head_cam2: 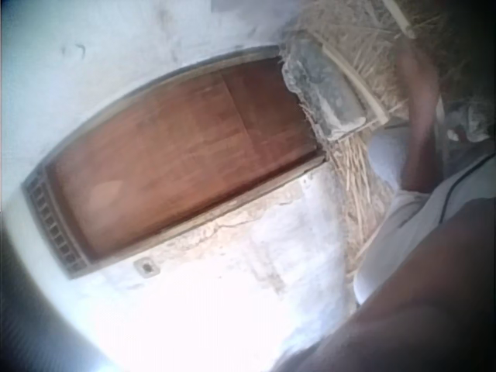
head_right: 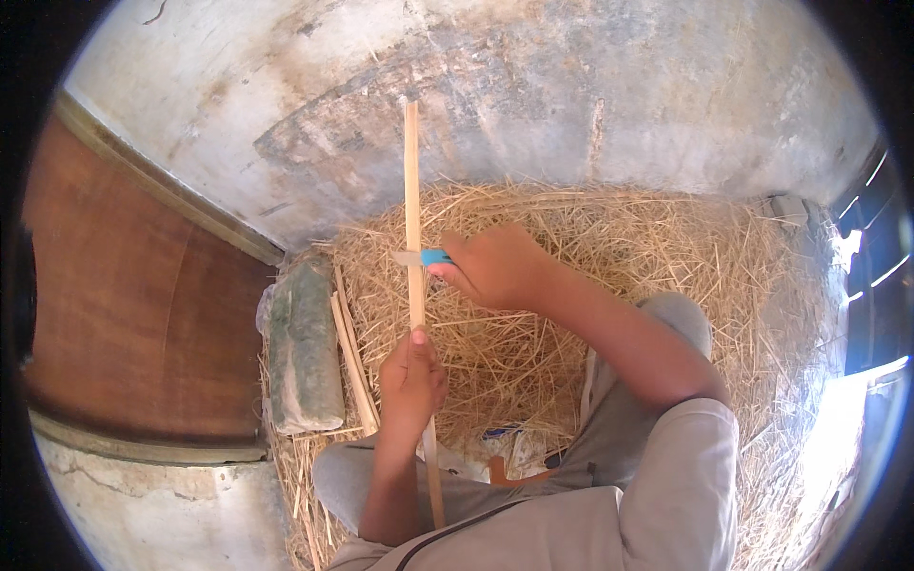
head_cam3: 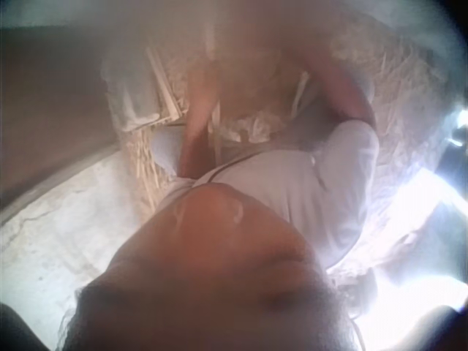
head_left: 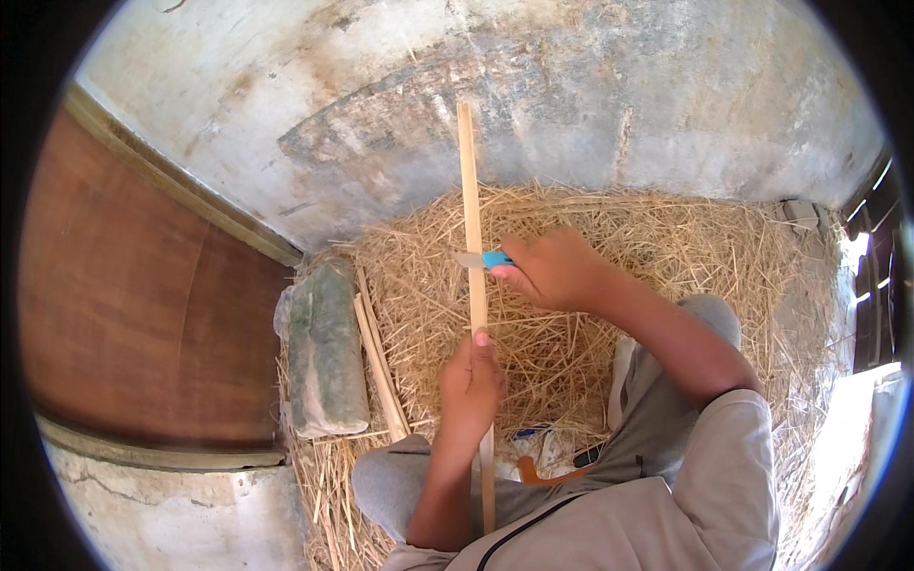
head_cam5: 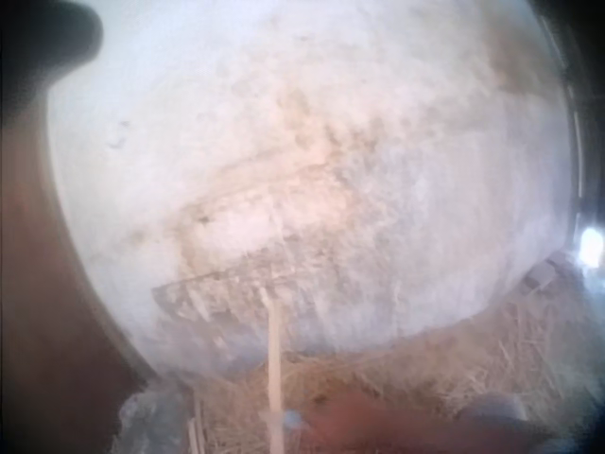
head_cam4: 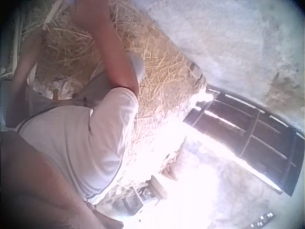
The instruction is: The person sits on a bed of straw and uses a utility knife to shave the surface of a long bamboo stick. They repeatedly scrape the stick to remove the outer layer, occasionally switching to a larger knife to continue the smoothing process.
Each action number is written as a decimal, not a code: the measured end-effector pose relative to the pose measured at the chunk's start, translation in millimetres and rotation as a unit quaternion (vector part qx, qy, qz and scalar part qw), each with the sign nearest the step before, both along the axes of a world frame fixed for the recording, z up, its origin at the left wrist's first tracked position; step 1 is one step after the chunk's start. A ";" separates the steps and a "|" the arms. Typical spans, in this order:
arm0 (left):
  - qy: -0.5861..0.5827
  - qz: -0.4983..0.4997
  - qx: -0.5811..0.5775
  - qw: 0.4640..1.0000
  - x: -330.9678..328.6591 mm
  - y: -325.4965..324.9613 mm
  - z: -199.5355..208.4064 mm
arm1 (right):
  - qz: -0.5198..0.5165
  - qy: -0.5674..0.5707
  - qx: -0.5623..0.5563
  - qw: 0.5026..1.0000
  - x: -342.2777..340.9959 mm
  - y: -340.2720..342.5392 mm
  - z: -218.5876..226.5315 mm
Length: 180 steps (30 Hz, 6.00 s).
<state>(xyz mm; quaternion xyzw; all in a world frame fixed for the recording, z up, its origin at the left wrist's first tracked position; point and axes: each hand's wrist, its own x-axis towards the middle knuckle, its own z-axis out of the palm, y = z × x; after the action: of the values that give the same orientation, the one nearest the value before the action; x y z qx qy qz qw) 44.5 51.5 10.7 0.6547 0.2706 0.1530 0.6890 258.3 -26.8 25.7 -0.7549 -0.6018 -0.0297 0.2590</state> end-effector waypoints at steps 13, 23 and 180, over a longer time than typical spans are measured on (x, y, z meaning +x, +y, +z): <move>0.018 0.003 0.018 1.000 -3.6 -9.1 7.6 | -0.016 -0.046 0.030 0.998 15.1 0.3 -2.4; 0.001 0.011 0.073 0.997 -7.0 -17.2 3.1 | -0.057 -0.094 0.072 0.991 31.2 -0.1 3.9; 0.088 0.025 0.531 0.842 -5.1 -24.2 7.2 | 0.041 0.081 -0.138 0.986 -36.7 -39.4 3.0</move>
<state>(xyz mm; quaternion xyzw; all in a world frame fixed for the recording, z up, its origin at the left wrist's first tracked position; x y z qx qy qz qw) 39.4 27.3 17.9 0.9241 0.2238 0.2323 0.2049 221.6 -66.2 28.7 -0.7580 -0.6078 0.1256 0.2008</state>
